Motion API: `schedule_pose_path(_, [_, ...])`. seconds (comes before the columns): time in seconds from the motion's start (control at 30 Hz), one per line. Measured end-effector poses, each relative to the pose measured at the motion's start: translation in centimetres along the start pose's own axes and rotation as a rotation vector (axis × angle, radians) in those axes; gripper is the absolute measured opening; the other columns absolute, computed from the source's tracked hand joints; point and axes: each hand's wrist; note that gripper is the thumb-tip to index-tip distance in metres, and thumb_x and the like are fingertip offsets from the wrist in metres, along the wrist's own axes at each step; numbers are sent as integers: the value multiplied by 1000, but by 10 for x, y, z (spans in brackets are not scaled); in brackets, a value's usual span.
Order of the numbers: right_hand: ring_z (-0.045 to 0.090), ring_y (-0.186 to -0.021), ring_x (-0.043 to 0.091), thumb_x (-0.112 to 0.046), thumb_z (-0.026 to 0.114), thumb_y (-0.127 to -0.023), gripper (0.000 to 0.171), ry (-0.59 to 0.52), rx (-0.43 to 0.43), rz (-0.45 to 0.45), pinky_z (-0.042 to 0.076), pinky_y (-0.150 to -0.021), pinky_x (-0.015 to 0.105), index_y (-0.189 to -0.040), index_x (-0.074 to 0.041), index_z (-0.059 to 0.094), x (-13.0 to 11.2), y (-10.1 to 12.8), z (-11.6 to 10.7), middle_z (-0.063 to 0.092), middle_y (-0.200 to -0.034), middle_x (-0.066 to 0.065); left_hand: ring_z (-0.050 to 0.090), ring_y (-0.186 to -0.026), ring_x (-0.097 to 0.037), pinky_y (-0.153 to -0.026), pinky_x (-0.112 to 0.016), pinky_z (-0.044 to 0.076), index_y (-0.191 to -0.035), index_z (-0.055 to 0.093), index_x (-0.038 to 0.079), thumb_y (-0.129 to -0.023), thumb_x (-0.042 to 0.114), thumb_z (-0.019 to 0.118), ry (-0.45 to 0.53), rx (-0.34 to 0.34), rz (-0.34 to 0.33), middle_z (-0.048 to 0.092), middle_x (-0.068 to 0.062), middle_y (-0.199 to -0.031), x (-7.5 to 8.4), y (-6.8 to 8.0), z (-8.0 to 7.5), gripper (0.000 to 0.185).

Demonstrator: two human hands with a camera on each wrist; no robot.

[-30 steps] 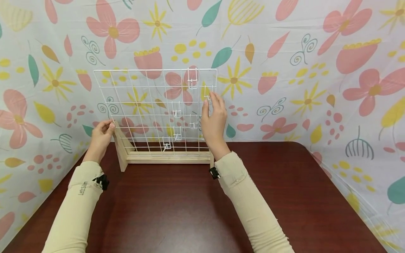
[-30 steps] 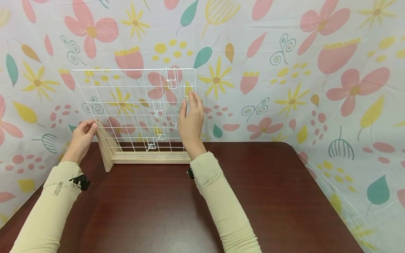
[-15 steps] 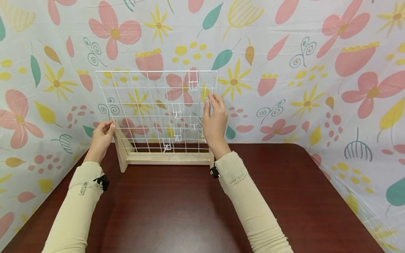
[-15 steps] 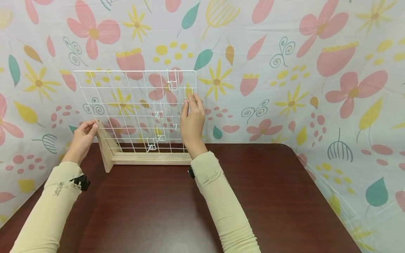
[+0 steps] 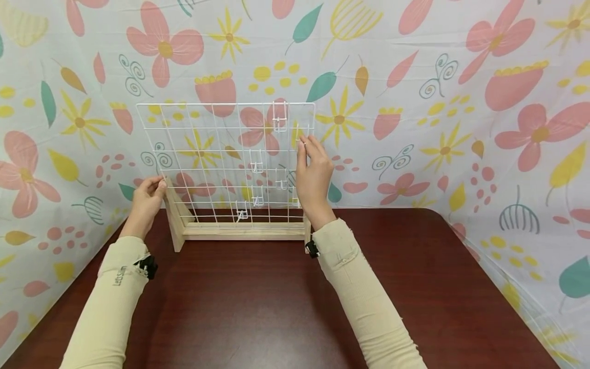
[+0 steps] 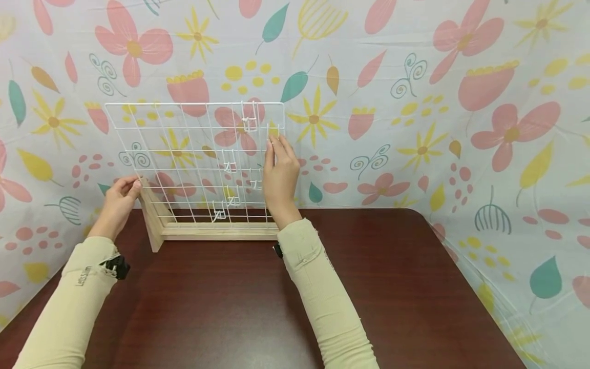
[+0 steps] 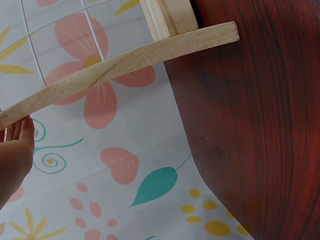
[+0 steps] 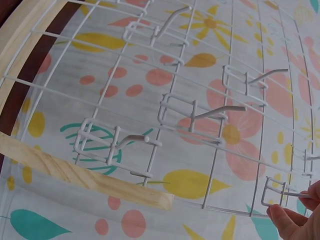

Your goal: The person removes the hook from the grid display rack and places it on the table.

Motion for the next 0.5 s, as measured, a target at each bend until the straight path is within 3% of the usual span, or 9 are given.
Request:
schedule_pose_path(0.23, [58,-116,31,-8,58,-97,23,-41,32,-16,43,-100,30,-112,6,68,-1,-2,1,65,-117,20,43,-126,-19,-101,-22,39,-144,34,-6,-104,28,37,2,-5,5,39,-26,-143,1,2,-1,53])
schedule_pose_path(0.5, [57,-117,32,-10,57,-97,24,-60,32,-15,42,-102,29,-114,5,68,0,-3,-2,64,-118,19,45,-121,-13,-96,-17,40,-144,34,-6,-104,28,38,9,-1,-3,42,-21,-139,0,0,-1,53])
Point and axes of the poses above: each hand's wrist, its own y-axis away from the middle knuckle, its own z-axis out of the palm, x = y × z
